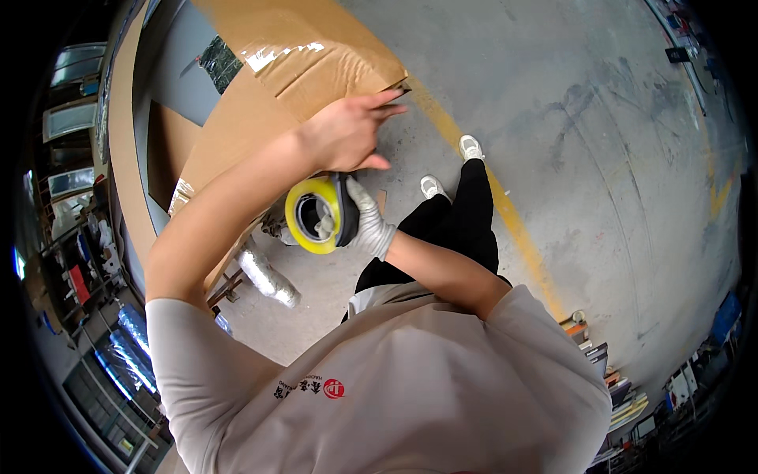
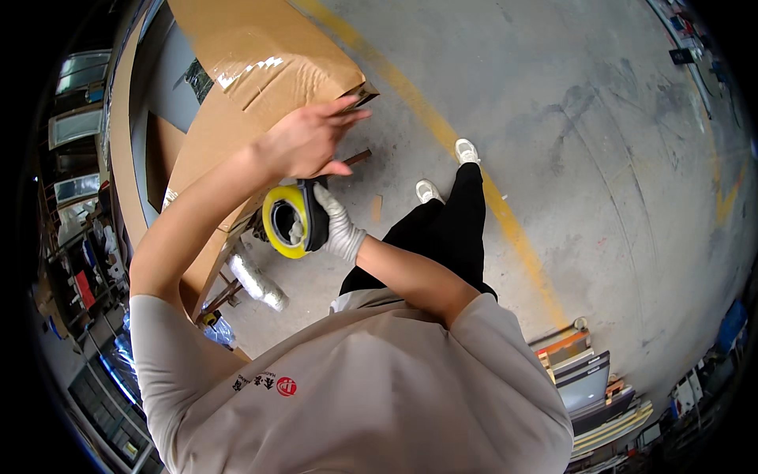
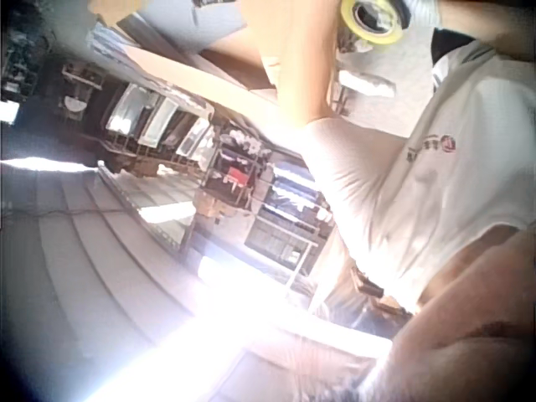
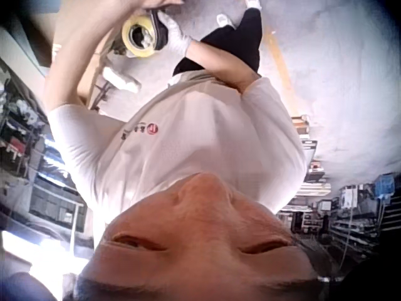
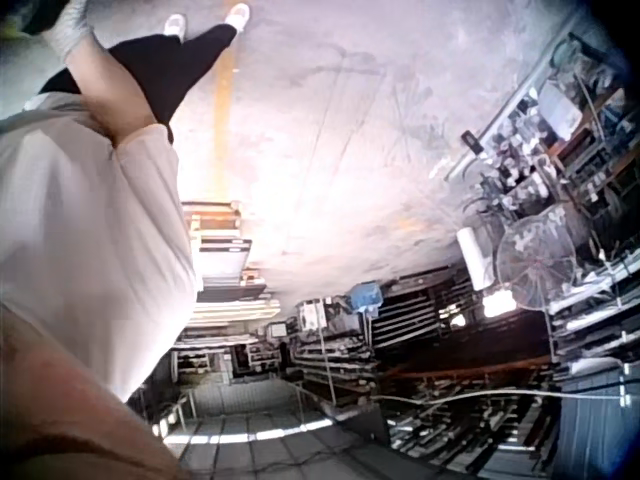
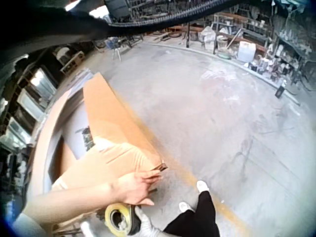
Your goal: The person uses a tape dispenser to seal a large cardboard box with clear packing tape. They then fold the box flaps and place the box on a nearby shelf. The person picks up a red plastic bag and a white paper document, places the document inside the bag, and then puts the bag on the floor. Finally, they pick up the document again and place it on a large glass pane resting on a wooden frame.
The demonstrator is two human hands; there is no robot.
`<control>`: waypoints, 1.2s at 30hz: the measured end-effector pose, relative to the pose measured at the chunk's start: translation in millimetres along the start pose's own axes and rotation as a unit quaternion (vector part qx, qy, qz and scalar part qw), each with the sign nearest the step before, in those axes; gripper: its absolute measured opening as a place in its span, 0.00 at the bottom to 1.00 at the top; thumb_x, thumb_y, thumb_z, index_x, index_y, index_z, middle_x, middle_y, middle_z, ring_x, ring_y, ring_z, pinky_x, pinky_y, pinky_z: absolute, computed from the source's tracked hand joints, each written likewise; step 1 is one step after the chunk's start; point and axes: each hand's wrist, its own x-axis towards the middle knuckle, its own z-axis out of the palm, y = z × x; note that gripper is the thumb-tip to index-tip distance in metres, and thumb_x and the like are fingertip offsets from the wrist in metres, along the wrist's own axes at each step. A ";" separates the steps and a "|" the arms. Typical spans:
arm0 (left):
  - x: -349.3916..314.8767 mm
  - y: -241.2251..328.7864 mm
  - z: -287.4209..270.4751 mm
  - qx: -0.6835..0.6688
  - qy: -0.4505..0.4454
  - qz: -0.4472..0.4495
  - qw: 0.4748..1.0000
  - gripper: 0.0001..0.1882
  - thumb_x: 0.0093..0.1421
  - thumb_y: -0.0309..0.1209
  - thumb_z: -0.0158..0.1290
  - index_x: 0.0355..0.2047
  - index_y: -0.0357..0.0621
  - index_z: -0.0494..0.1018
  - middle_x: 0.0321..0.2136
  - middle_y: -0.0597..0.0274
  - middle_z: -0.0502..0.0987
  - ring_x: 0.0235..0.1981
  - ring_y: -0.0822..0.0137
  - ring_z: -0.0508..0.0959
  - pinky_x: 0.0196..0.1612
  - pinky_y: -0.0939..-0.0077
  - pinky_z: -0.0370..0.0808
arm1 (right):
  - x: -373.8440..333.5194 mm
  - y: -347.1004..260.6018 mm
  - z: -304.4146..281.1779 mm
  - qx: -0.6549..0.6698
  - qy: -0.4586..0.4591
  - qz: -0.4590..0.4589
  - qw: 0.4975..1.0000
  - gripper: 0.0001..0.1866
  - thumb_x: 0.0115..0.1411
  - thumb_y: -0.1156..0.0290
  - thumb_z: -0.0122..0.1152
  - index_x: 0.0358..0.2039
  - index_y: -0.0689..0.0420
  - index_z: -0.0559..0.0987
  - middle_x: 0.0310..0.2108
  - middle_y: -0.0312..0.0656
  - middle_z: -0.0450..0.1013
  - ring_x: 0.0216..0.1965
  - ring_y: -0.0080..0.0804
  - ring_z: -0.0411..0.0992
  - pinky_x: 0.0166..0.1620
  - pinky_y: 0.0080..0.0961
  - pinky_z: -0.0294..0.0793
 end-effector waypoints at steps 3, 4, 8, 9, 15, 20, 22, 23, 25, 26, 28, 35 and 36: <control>-54.9 22.0 24.6 0.003 -0.146 -0.013 0.989 0.41 0.56 0.61 0.31 0.28 0.29 0.77 0.53 0.53 0.66 0.62 0.65 0.53 0.66 0.67 0.36 | 17.4 37.6 -15.2 -0.036 0.030 0.032 0.998 0.30 0.53 0.45 0.55 0.48 0.55 0.69 0.40 0.41 0.72 0.36 0.34 0.73 0.41 0.32 0.74; -72.6 25.6 35.8 0.008 -0.108 -0.016 0.994 0.41 0.56 0.60 0.31 0.27 0.29 0.77 0.54 0.52 0.65 0.62 0.64 0.53 0.66 0.68 0.37 | 22.1 49.9 -22.1 -0.062 0.015 0.056 0.996 0.30 0.53 0.46 0.55 0.49 0.54 0.69 0.42 0.40 0.72 0.40 0.31 0.71 0.44 0.30 0.73; -107.0 47.4 47.1 0.039 -0.090 -0.056 0.994 0.37 0.56 0.56 0.36 0.37 0.27 0.73 0.55 0.51 0.64 0.62 0.66 0.53 0.66 0.71 0.39 | 39.4 54.6 -36.0 -0.187 0.012 0.143 0.972 0.22 0.55 0.52 0.56 0.45 0.51 0.72 0.37 0.38 0.74 0.36 0.25 0.72 0.38 0.22 0.72; -107.9 52.8 49.8 0.062 -0.074 -0.067 0.993 0.37 0.57 0.56 0.37 0.40 0.26 0.72 0.55 0.51 0.64 0.62 0.66 0.52 0.66 0.71 0.39 | 50.7 43.2 -46.8 -0.196 -0.014 0.183 0.963 0.22 0.55 0.51 0.56 0.45 0.52 0.72 0.35 0.38 0.74 0.35 0.24 0.72 0.36 0.21 0.72; -142.3 92.1 88.3 0.093 -0.117 -0.138 0.979 0.29 0.55 0.48 0.45 0.43 0.30 0.71 0.52 0.51 0.67 0.61 0.63 0.56 0.64 0.71 0.44 | 3.1 -17.4 -9.5 -0.858 0.059 0.260 0.440 0.29 0.42 0.49 0.61 0.39 0.59 0.79 0.40 0.47 0.74 0.44 0.39 0.71 0.46 0.32 0.67; -177.8 144.4 113.7 -0.132 -0.141 -0.206 0.959 0.20 0.51 0.39 0.52 0.39 0.36 0.73 0.46 0.50 0.71 0.55 0.58 0.65 0.61 0.63 0.55 | -129.0 -164.6 15.5 -0.614 0.337 -0.072 0.710 0.22 0.48 0.49 0.61 0.27 0.59 0.78 0.21 0.40 0.74 0.15 0.25 0.69 0.22 0.19 0.70; -156.7 157.1 92.5 -0.154 0.036 -0.217 0.963 0.17 0.51 0.35 0.53 0.39 0.38 0.73 0.45 0.51 0.73 0.53 0.56 0.67 0.58 0.58 0.58 | -203.0 -203.8 59.3 -0.592 0.402 -0.162 0.680 0.25 0.46 0.46 0.61 0.28 0.58 0.77 0.21 0.37 0.72 0.19 0.21 0.68 0.25 0.16 0.68; -141.1 155.0 81.2 -0.169 0.097 -0.228 0.954 0.16 0.52 0.34 0.53 0.39 0.38 0.73 0.45 0.52 0.73 0.54 0.55 0.67 0.58 0.58 0.58 | -238.3 -215.0 69.9 -0.578 0.439 -0.248 0.642 0.23 0.48 0.48 0.61 0.30 0.58 0.78 0.21 0.35 0.72 0.19 0.20 0.68 0.25 0.16 0.68; -117.2 152.4 54.8 -0.180 0.153 -0.272 0.933 0.20 0.53 0.33 0.53 0.46 0.39 0.69 0.52 0.52 0.67 0.58 0.54 0.61 0.59 0.55 0.55 | -294.1 -220.2 99.4 -0.532 0.487 -0.347 0.600 0.23 0.50 0.49 0.60 0.33 0.59 0.78 0.23 0.35 0.73 0.19 0.20 0.69 0.26 0.15 0.68; -106.4 148.5 35.3 -0.168 0.188 -0.298 0.921 0.22 0.53 0.32 0.53 0.48 0.39 0.68 0.54 0.51 0.65 0.59 0.53 0.60 0.59 0.55 0.55 | -318.7 -229.4 102.7 -0.503 0.463 -0.400 0.610 0.23 0.51 0.51 0.60 0.34 0.60 0.77 0.23 0.36 0.73 0.19 0.21 0.69 0.25 0.15 0.68; -87.8 136.4 13.7 -0.160 0.252 -0.345 0.890 0.24 0.53 0.32 0.52 0.51 0.39 0.66 0.56 0.51 0.61 0.60 0.53 0.56 0.60 0.54 0.53 | -340.1 -216.8 128.5 -0.467 0.457 -0.465 0.597 0.24 0.52 0.52 0.59 0.35 0.63 0.76 0.22 0.39 0.74 0.20 0.23 0.71 0.25 0.16 0.70; -50.4 117.6 12.6 -0.390 0.300 -0.263 0.830 0.16 0.53 0.32 0.53 0.41 0.37 0.72 0.34 0.50 0.76 0.37 0.53 0.76 0.42 0.67 0.72 | -318.2 -211.8 156.2 -0.427 0.381 -0.482 0.663 0.22 0.53 0.52 0.57 0.34 0.61 0.75 0.18 0.43 0.73 0.14 0.29 0.71 0.21 0.23 0.74; -46.3 113.2 30.4 -0.422 0.298 -0.275 0.811 0.15 0.54 0.31 0.53 0.40 0.36 0.73 0.34 0.49 0.76 0.36 0.53 0.76 0.41 0.67 0.72 | -307.7 -214.3 161.0 -0.409 0.377 -0.491 0.670 0.21 0.54 0.53 0.57 0.34 0.61 0.75 0.19 0.43 0.73 0.15 0.29 0.71 0.20 0.23 0.74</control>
